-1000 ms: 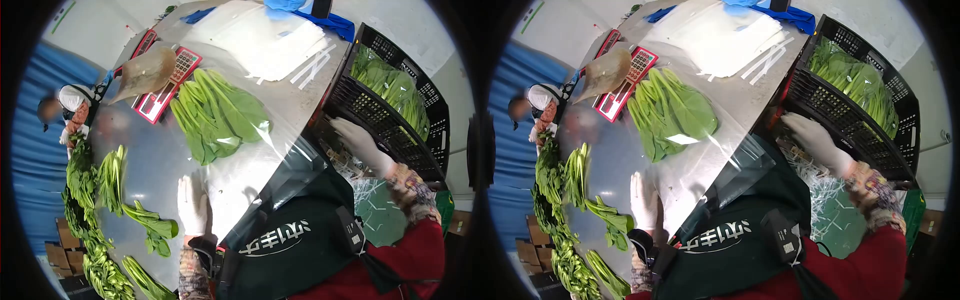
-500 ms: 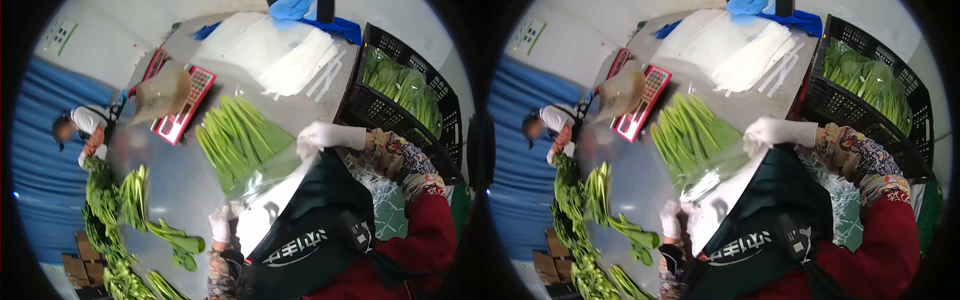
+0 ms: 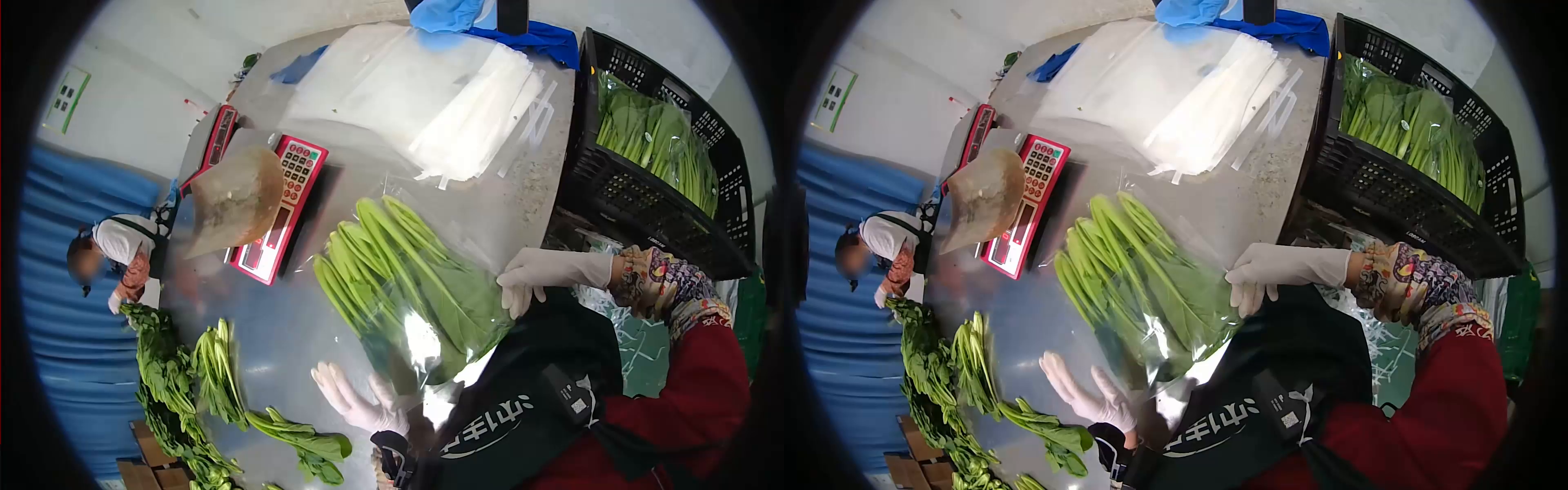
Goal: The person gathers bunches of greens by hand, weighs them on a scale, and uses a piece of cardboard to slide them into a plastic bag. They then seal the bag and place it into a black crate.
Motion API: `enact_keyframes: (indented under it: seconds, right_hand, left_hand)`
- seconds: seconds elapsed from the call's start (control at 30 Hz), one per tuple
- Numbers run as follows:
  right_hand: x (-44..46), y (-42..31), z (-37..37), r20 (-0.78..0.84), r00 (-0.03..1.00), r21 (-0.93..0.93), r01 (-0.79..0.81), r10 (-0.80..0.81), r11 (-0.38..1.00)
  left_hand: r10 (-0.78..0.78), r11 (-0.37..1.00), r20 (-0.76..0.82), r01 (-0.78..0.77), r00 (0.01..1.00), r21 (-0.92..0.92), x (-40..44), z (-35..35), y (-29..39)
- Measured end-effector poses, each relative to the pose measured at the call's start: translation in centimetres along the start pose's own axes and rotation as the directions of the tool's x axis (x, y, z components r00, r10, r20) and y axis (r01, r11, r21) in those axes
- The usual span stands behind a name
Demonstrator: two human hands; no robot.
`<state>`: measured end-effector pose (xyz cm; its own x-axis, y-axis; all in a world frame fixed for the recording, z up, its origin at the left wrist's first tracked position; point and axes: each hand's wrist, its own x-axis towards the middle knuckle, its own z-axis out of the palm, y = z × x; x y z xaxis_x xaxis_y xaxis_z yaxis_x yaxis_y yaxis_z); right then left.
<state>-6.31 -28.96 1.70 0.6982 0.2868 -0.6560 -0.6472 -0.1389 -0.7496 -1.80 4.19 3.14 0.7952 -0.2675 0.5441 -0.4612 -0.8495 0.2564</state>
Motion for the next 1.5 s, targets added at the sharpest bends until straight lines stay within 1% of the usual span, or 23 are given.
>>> enact_keyframes:
  seconds: [0.07,0.17,0.23,0.3,0.37,0.43,0.53,0.57,0.63,0.67,0.77,0.83,0.9,0.93,0.97,1.03,1.1,1.17,1.23,1.27,1.3,1.37,1.5]
  right_hand:
    - [0.2,-0.3,-0.2,0.016,0.999,0.023,-0.037,0.036,0.999]
    - [-0.5,-2.0,-0.4,-0.047,0.998,-0.023,-0.046,0.045,0.999]
    - [-1.0,-3.9,-0.7,-0.197,0.980,-0.142,0.001,-0.029,0.990]
    - [0.3,-3.9,-0.8,-0.529,0.720,-0.597,0.060,-0.448,0.800]
    - [1.4,-5.8,-0.4,-0.365,0.390,-0.747,0.419,-0.845,0.516]
    - [3.8,-7.5,0.3,0.083,0.454,-0.889,0.436,-0.887,0.139]
    - [10.7,-5.0,-0.8,0.101,0.519,-0.916,0.383,-0.849,0.124]
    - [11.2,-5.9,-2.1,0.063,0.418,-0.946,0.313,-0.906,0.079]
    - [10.1,-7.2,-4.4,-0.092,0.394,-0.976,0.148,-0.914,0.162]
    - [9.5,-7.1,-5.4,-0.037,0.401,-0.965,0.225,-0.915,0.138]
    - [9.1,-5.5,-5.6,0.512,0.465,-0.807,0.549,-0.723,-0.218]
    - [9.3,-5.7,-4.5,0.606,0.269,-0.695,0.638,-0.749,-0.333]
    - [12.5,-6.4,-2.7,0.671,0.056,-0.653,0.517,-0.739,-0.553]
    - [12.4,-7.6,-1.4,0.587,0.121,-0.712,0.548,-0.800,-0.439]
    - [11.6,-8.8,-0.4,0.501,0.178,-0.752,0.575,-0.847,-0.323]
    - [7.8,-11.0,-0.6,0.311,0.113,-0.765,0.620,-0.944,-0.178]
    - [4.7,-11.4,-3.0,0.047,0.021,-0.847,0.531,-0.999,-0.029]
    - [1.1,-9.7,-7.2,-0.189,0.075,-0.876,0.438,-0.979,0.203]
    - [-0.7,-7.1,-11.8,-0.354,0.170,-0.862,0.323,-0.920,0.391]
    - [-1.3,-4.8,-14.4,-0.400,0.208,-0.863,0.242,-0.893,0.443]
    - [-1.5,-2.6,-17.6,-0.429,0.244,-0.870,0.149,-0.870,0.471]
    - [-0.2,0.9,-23.3,-0.467,0.300,-0.875,-0.019,-0.832,0.484]
    - [0.1,4.5,-28.6,-0.540,0.342,-0.842,-0.224,-0.769,0.491]
  left_hand:
    - [0.080,0.996,0.214,-0.085,0.973,0.012,2.0,1.5,0.8]
    - [-0.055,0.998,0.568,0.042,0.821,0.037,1.9,5.3,-0.7]
    - [-0.068,0.997,0.544,0.040,0.836,0.063,1.0,5.9,-1.1]
    - [-0.096,0.995,0.553,0.076,0.828,0.059,0.8,5.7,-1.2]
    - [-0.103,0.994,0.570,0.072,0.815,0.076,1.0,5.6,-1.2]
    - [-0.099,0.994,0.576,0.059,0.812,0.088,0.8,5.8,-1.4]
    - [-0.097,0.994,0.592,0.053,0.800,0.091,0.9,5.5,-1.2]
    - [-0.101,0.994,0.592,0.058,0.800,0.090,1.1,5.6,-1.2]
    - [-0.108,0.993,0.602,0.061,0.791,0.099,1.0,5.3,-1.3]
    - [-0.099,0.994,0.601,0.050,0.793,0.097,1.0,5.3,-1.4]
    - [-0.129,0.988,0.620,0.045,0.774,0.149,1.8,4.9,-0.5]
    - [-0.099,0.993,0.562,0.049,0.821,0.104,1.1,5.3,-0.8]
    - [-0.032,0.999,0.504,0.029,0.863,0.014,0.2,5.9,-2.1]
    - [-0.042,0.997,0.509,0.066,0.860,-0.028,0.2,6.0,-2.6]
    - [-0.136,0.891,0.470,0.315,0.872,-0.326,0.8,5.6,-2.2]
    - [-0.344,0.296,0.477,0.575,0.809,-0.762,1.7,4.0,-0.9]
    - [-0.313,0.319,0.440,0.529,0.842,-0.786,0.3,3.0,-3.9]
    - [-0.303,0.377,0.396,0.491,0.867,-0.785,-2.3,3.9,-7.5]
    - [-0.489,0.296,0.437,0.614,0.755,-0.732,0.5,-0.6,-2.7]
    - [-0.517,0.413,0.389,0.620,0.763,-0.667,0.6,-2.1,-2.4]
    - [-0.557,0.220,0.393,0.587,0.731,-0.779,-0.9,-2.1,-4.2]
    - [-0.590,0.441,0.197,0.517,0.783,-0.734,-2.9,-3.3,-7.2]
    - [-0.788,0.563,-0.150,0.599,0.597,-0.569,-5.3,-8.0,-14.3]
